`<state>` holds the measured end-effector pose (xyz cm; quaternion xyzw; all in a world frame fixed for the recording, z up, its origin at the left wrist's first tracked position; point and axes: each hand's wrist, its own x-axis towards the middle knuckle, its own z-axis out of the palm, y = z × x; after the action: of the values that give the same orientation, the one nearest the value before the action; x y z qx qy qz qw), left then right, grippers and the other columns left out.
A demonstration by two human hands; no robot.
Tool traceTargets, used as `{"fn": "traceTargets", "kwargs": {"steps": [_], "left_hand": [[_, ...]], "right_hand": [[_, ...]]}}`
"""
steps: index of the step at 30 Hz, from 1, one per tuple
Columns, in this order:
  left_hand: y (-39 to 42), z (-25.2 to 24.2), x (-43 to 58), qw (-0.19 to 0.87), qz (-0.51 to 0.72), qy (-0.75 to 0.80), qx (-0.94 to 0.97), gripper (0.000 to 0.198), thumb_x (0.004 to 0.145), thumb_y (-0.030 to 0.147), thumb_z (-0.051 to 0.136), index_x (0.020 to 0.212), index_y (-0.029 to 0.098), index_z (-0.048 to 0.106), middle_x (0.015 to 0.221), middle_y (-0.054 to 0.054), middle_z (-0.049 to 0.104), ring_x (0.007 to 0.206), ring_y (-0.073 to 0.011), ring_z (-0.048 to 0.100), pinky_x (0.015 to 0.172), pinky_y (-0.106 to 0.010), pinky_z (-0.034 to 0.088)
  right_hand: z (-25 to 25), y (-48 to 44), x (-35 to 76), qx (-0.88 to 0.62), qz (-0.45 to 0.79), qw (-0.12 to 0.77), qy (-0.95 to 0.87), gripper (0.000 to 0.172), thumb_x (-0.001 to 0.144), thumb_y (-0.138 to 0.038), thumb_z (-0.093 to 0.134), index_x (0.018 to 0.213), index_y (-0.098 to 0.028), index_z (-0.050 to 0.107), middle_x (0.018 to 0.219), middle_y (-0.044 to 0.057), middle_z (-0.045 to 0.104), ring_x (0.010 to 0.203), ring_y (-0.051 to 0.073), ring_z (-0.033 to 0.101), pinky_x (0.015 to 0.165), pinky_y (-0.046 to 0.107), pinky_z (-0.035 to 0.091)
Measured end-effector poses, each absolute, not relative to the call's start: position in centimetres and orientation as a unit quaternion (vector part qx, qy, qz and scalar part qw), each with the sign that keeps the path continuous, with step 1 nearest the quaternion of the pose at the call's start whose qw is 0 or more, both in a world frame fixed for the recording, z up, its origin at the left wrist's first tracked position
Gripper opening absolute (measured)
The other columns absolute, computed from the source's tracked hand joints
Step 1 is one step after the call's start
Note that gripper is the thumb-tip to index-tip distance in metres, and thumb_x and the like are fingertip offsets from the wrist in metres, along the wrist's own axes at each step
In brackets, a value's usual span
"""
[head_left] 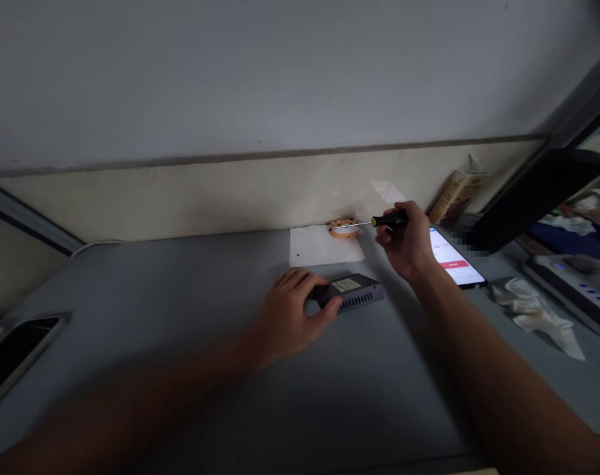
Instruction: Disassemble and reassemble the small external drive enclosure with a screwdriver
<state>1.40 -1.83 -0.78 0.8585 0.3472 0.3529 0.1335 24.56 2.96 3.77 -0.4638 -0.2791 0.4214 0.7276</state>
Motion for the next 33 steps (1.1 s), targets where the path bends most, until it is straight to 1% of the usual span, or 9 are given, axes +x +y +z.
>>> {"fn": "traceTargets", "kwargs": {"steps": [2, 5, 7, 9, 12, 15, 18, 24, 33], "left_hand": [[-1.5, -0.6, 1.4, 0.152, 0.347, 0.362, 0.852, 0.030, 0.101, 0.038, 0.048, 0.083, 0.021, 0.063, 0.081, -0.003, 0.069, 0.083, -0.0205, 0.065, 0.083, -0.039, 0.053], [-0.9, -0.5, 1.4, 0.184, 0.346, 0.390, 0.833, 0.049, 0.106, 0.040, 0.031, 0.067, 0.021, 0.054, 0.070, -0.002, 0.065, 0.075, -0.0198, 0.064, 0.078, -0.039, 0.052], [-0.8, -0.4, 1.6, 0.203, 0.352, 0.408, 0.818, 0.053, 0.107, 0.040, 0.026, 0.062, 0.022, 0.050, 0.068, -0.002, 0.064, 0.074, -0.0199, 0.064, 0.079, -0.039, 0.053], [-0.7, -0.4, 1.7, 0.216, 0.359, 0.415, 0.808, 0.053, 0.107, 0.041, 0.026, 0.062, 0.023, 0.048, 0.069, -0.003, 0.065, 0.076, -0.0204, 0.065, 0.080, -0.039, 0.053], [-0.7, -0.4, 1.7, 0.228, 0.384, 0.418, 0.791, 0.051, 0.107, 0.040, 0.026, 0.066, 0.024, 0.052, 0.071, -0.003, 0.065, 0.076, -0.0209, 0.065, 0.079, -0.039, 0.054], [-0.8, -0.5, 1.6, 0.238, 0.412, 0.411, 0.777, 0.045, 0.107, 0.035, 0.025, 0.086, 0.023, 0.063, 0.086, -0.005, 0.070, 0.086, -0.0206, 0.067, 0.083, -0.038, 0.055], [-1.0, -0.6, 1.5, 0.231, 0.456, 0.384, 0.769, 0.037, 0.107, 0.029, 0.028, 0.100, 0.022, 0.063, 0.099, -0.006, 0.070, 0.096, -0.0193, 0.066, 0.088, -0.036, 0.054], [-1.5, -0.8, 1.3, 0.168, 0.522, 0.329, 0.769, 0.019, 0.103, 0.020, 0.039, 0.107, 0.023, 0.058, 0.095, -0.004, 0.063, 0.088, -0.0175, 0.062, 0.081, -0.032, 0.053], [-1.5, -0.9, 1.2, 0.143, 0.542, 0.306, 0.769, 0.018, 0.102, 0.014, 0.041, 0.106, 0.023, 0.055, 0.097, -0.003, 0.060, 0.086, -0.0163, 0.060, 0.079, -0.031, 0.052]], "right_hand": [[4.0, 2.8, 24.4, -0.446, 0.438, 0.724, -0.292, 0.019, 0.074, -0.034, 0.061, 0.065, -0.024, 0.047, 0.059, -0.004, 0.052, 0.042, 0.007, 0.038, 0.037, 0.024, 0.030], [4.5, 2.5, 23.9, -0.434, 0.462, 0.706, -0.315, 0.018, 0.072, -0.032, 0.060, 0.063, -0.023, 0.047, 0.060, -0.003, 0.052, 0.043, 0.007, 0.035, 0.036, 0.025, 0.026], [4.7, 2.3, 23.5, -0.429, 0.473, 0.695, -0.331, 0.018, 0.070, -0.032, 0.060, 0.061, -0.023, 0.048, 0.059, -0.003, 0.050, 0.043, 0.007, 0.034, 0.036, 0.024, 0.024], [4.8, 2.1, 23.2, -0.421, 0.482, 0.687, -0.343, 0.017, 0.069, -0.032, 0.060, 0.059, -0.023, 0.049, 0.058, -0.003, 0.049, 0.043, 0.007, 0.034, 0.037, 0.024, 0.023], [4.9, 1.9, 22.8, -0.406, 0.496, 0.676, -0.364, 0.020, 0.070, -0.033, 0.060, 0.058, -0.022, 0.050, 0.057, -0.003, 0.047, 0.043, 0.007, 0.034, 0.038, 0.024, 0.023], [4.8, 1.7, 22.4, -0.408, 0.502, 0.658, -0.385, 0.021, 0.073, -0.034, 0.060, 0.058, -0.022, 0.051, 0.058, -0.002, 0.049, 0.044, 0.008, 0.035, 0.039, 0.025, 0.024], [4.8, 1.6, 22.1, -0.415, 0.495, 0.656, -0.390, 0.020, 0.074, -0.034, 0.060, 0.060, -0.022, 0.053, 0.060, -0.001, 0.052, 0.045, 0.008, 0.035, 0.040, 0.026, 0.024], [4.5, 1.8, 22.2, -0.416, 0.497, 0.655, -0.388, 0.018, 0.073, -0.033, 0.061, 0.061, -0.022, 0.054, 0.062, 0.000, 0.054, 0.047, 0.009, 0.036, 0.041, 0.027, 0.025], [4.4, 1.9, 22.1, -0.419, 0.505, 0.648, -0.387, 0.017, 0.068, -0.033, 0.063, 0.059, -0.021, 0.056, 0.060, 0.000, 0.054, 0.046, 0.009, 0.035, 0.041, 0.027, 0.026]]}}
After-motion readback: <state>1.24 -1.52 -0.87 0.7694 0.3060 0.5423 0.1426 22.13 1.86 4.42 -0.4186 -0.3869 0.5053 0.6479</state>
